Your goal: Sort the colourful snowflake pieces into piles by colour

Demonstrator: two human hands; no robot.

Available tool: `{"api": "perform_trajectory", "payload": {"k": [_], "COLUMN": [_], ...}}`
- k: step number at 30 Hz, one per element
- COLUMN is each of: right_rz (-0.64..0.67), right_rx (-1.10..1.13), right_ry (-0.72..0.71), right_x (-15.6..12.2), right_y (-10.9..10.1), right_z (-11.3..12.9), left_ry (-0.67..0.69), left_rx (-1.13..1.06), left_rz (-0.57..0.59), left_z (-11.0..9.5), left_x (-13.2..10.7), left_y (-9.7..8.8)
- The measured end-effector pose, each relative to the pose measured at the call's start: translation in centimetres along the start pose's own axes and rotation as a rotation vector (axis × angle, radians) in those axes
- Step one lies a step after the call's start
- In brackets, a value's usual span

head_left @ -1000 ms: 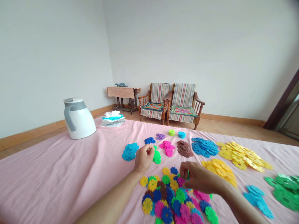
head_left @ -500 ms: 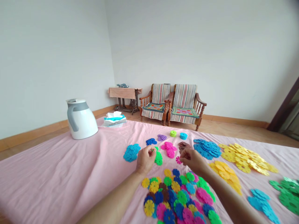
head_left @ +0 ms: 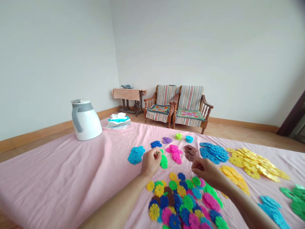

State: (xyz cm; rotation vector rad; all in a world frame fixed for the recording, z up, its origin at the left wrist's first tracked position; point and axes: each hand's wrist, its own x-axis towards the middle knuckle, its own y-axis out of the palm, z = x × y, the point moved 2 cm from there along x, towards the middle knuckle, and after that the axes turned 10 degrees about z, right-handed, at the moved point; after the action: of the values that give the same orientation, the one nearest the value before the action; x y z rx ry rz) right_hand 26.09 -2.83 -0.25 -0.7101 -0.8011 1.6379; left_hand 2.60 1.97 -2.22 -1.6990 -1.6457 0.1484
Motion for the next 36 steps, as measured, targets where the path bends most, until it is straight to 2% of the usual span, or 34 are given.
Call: {"api": "perform_trajectory", "payload": {"k": [4, 7, 12, 16, 19, 22, 25, 31, 36], "right_rz": [0.137, 0.204, 0.221, 0.214, 0.176, 0.06, -0.029, -0.084, -0.13], "right_rx": [-0.161, -0.202, -0.222, -0.225, -0.169, -0.106, -0.099, -0.097, -0.102], "right_ry": [-0.004, 0.024, 0.045, 0.021, -0.013, -0.005, 0.005, 0.025, 0.063], "right_x": [-2.2, -2.6, -2.3, -2.3, -2.0, -0.8, 1.1, 4.3, 3.8], "right_y": [-1.3, -1.2, -0.5, -0.9, -1.4, -1.5, -0.7, 1.5, 1.3], "right_z": [-0.4, -0.6, -0.5, -1.1, -1.4, -0.8, 0.3, 1.2, 0.6], "left_ry": [-0.002, -0.008, -0.009, -0.008, -0.009, -0.007, -0.019, -0.007, -0.008], "left_rx": [0.01, 0.015, -0.009, -0.003, -0.008, -0.011, -0.004, -0.009, -0.015], "left_rz": [0.003, 0.007, 0.009, 0.007, 0.006, -0.001, 0.001, 0.009, 0.008], "left_z": [0.2, 0.4, 0.5, 0.7, 0.7, 0.4, 0.1, 0.0, 0.0], "left_x": [0.0, 0.0, 0.0, 0.1, 0.1, 0.0, 0.0, -0.2, -0.1], "left_y": [0.0, 0.0, 0.0, 0.1, 0.1, 0.1, 0.0, 0.0, 0.0]}}
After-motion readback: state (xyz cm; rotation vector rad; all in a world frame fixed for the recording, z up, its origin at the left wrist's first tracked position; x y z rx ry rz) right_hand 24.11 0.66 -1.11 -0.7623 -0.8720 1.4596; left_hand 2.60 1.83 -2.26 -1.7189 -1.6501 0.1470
